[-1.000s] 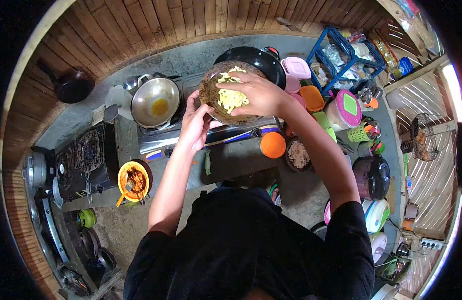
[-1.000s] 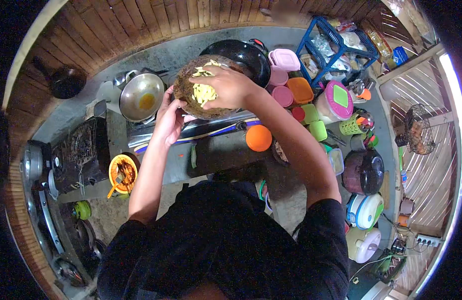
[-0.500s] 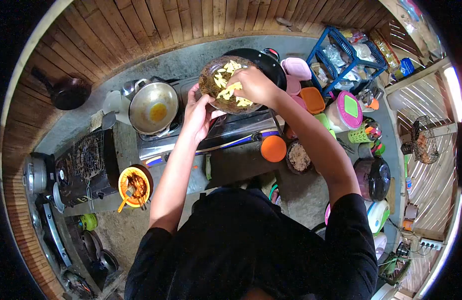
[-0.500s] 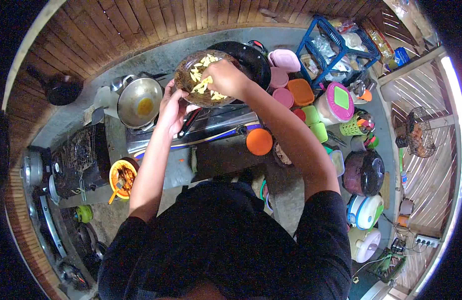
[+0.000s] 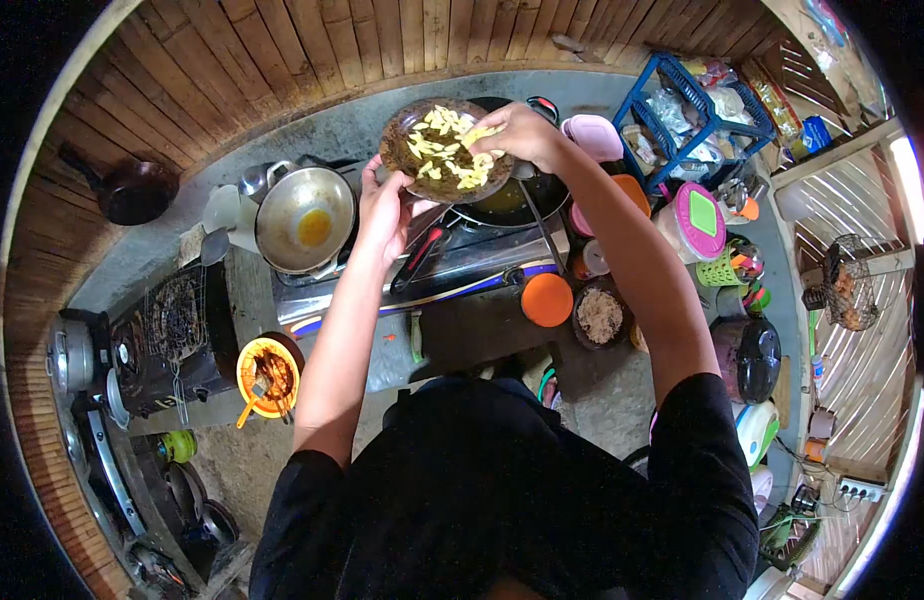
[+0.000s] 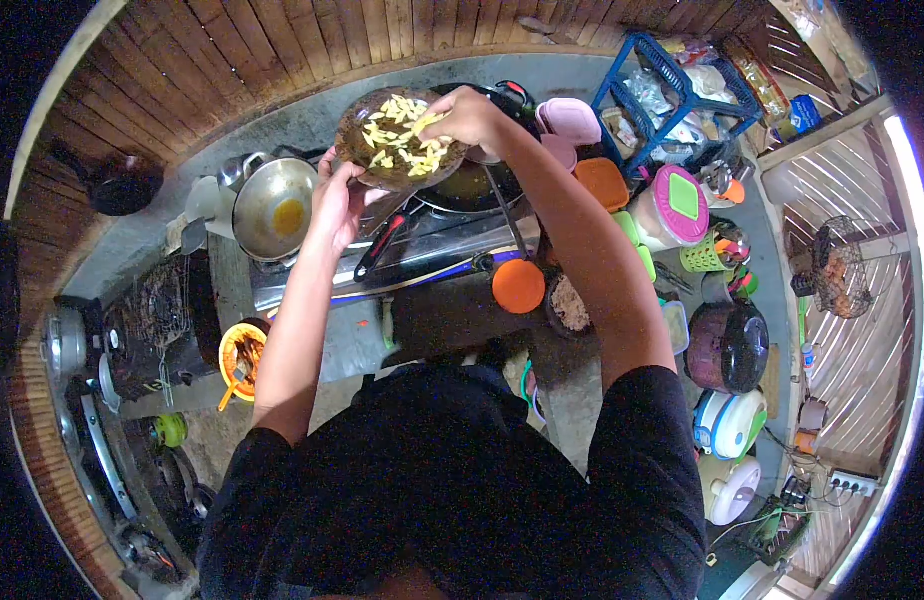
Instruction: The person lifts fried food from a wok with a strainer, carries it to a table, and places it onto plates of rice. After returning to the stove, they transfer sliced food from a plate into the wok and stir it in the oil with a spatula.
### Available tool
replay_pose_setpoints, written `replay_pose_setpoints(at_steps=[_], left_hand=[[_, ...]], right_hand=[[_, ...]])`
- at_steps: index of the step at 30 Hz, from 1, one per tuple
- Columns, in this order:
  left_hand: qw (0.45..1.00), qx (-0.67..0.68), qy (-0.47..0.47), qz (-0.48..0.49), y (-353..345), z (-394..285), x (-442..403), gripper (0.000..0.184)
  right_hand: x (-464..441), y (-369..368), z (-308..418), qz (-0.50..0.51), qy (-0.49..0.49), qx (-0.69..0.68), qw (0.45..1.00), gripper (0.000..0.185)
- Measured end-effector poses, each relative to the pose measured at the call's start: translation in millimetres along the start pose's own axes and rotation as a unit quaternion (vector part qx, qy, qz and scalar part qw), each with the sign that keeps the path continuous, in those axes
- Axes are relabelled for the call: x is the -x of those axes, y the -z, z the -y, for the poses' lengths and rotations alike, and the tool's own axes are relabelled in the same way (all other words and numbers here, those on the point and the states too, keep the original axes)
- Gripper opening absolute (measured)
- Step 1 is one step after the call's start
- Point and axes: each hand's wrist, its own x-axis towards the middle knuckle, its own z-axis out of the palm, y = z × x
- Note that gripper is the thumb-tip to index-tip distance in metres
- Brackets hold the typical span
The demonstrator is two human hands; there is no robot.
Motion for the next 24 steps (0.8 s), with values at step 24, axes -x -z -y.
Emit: replay_pose_setpoints(at_steps=[24], left_hand=[[0.997,-0.007,-0.047,-0.054,30.5,4.2,-17.7,0.06]], right_hand=[[18.7,-14.7,-110.0,-0.051,-0.193,0.087,0.976,0.031]])
